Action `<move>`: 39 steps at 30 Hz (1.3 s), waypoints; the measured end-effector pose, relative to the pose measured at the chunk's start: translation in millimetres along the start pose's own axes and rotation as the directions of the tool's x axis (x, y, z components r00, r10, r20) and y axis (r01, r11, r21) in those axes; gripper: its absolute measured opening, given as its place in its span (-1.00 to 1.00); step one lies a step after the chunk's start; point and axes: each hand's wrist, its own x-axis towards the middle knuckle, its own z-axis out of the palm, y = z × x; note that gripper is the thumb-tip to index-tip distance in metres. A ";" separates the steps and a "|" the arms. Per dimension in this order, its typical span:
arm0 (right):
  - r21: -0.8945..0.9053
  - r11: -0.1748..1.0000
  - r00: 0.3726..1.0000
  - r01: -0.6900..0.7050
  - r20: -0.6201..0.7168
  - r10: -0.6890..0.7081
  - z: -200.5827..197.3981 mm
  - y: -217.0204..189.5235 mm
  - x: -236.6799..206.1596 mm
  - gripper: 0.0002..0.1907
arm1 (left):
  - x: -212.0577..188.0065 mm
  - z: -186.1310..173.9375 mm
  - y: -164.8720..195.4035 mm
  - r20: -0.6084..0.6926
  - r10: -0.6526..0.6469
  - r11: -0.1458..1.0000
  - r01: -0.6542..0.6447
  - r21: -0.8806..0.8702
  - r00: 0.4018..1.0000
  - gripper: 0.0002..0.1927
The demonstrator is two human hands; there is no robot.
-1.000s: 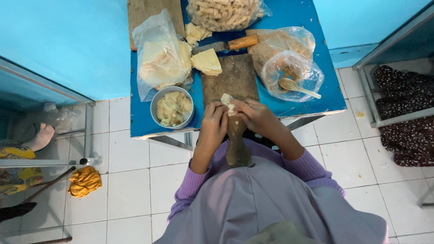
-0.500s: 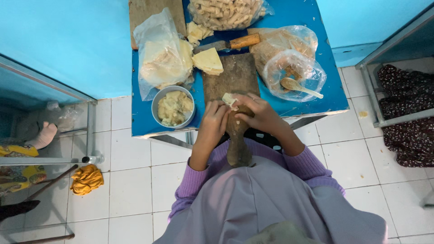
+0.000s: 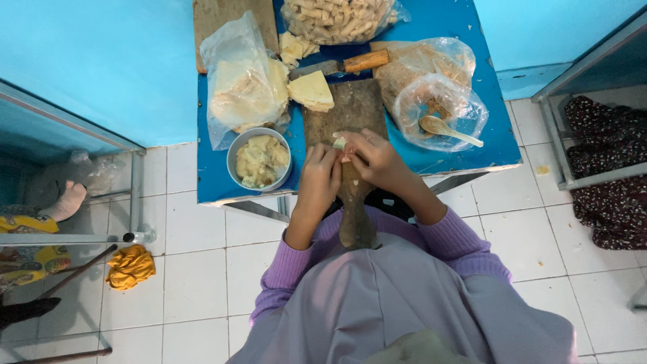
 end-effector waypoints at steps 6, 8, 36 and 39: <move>-0.089 0.990 0.994 0.107 0.038 -0.104 -12.5 -0.6 -5.4 -0.48 | -2.7 -8.7 4.2 0.014 0.052 0.999 -0.052 0.002 0.999 -0.87; -0.078 0.991 0.994 0.104 0.051 -0.100 -13.6 0.1 -4.8 -0.47 | -3.9 -12.2 4.8 0.027 0.057 0.998 -0.056 -0.024 0.998 -0.81; -0.289 0.945 0.987 0.152 -0.005 -0.160 -0.8 -0.9 8.7 -0.44 | 13.2 -1.4 -16.9 0.003 -0.026 0.999 0.026 0.045 1.000 -0.93; -0.319 0.935 0.987 0.154 0.007 -0.160 1.5 1.1 10.4 -0.47 | 9.9 -3.7 -14.5 -0.005 0.011 0.998 -0.011 0.063 1.000 -0.90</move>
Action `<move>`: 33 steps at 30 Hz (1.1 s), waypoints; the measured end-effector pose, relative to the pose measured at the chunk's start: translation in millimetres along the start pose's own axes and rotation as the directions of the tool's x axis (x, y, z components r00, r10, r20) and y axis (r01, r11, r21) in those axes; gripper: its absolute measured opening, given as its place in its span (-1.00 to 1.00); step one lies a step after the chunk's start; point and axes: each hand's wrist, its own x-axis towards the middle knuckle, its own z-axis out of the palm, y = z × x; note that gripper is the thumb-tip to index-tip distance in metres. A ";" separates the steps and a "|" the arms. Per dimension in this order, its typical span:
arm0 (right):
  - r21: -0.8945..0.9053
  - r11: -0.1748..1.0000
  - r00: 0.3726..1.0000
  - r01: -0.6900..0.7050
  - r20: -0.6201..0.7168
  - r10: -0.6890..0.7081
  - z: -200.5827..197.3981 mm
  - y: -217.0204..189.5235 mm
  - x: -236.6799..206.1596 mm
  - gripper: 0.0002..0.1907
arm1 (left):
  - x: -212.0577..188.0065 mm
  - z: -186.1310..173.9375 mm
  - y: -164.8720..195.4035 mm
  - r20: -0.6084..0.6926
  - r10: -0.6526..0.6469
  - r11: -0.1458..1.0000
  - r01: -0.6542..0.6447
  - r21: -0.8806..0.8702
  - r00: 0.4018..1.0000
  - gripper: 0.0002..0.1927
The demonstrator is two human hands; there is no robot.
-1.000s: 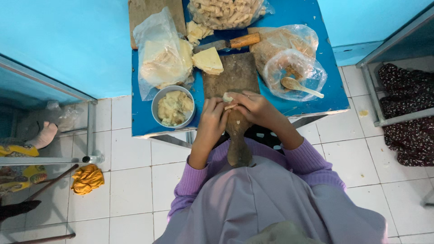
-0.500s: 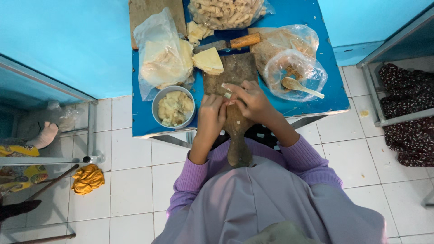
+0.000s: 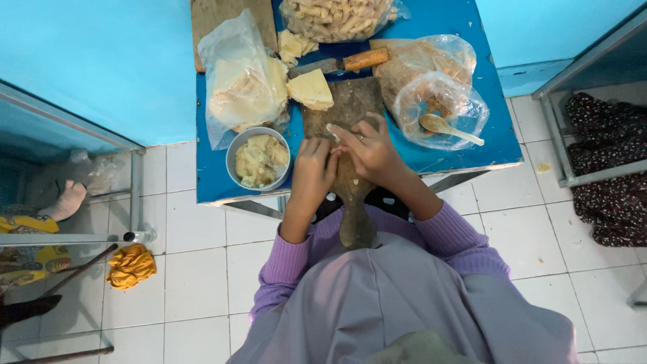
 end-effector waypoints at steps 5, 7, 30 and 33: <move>-0.050 0.997 0.998 -0.056 -0.025 0.054 6.6 -1.2 -4.0 -0.47 | 2.8 8.1 1.3 -0.062 -0.021 0.998 0.025 0.060 0.998 -0.94; -0.008 0.996 0.996 -0.084 -0.017 0.084 8.6 -4.8 -9.5 -0.44 | 3.7 10.6 0.0 -0.095 -0.029 0.997 0.035 0.067 0.995 -0.91; 0.349 0.777 0.718 -0.524 0.671 0.183 -61.1 41.2 56.7 -0.32 | -9.0 17.0 6.3 -0.141 -0.083 0.996 0.088 0.033 0.987 -0.37; 0.132 0.976 0.887 -0.171 0.451 0.094 -101.7 78.8 92.5 -0.15 | -11.1 17.3 6.9 -0.125 -0.069 0.994 0.079 0.082 0.990 -0.37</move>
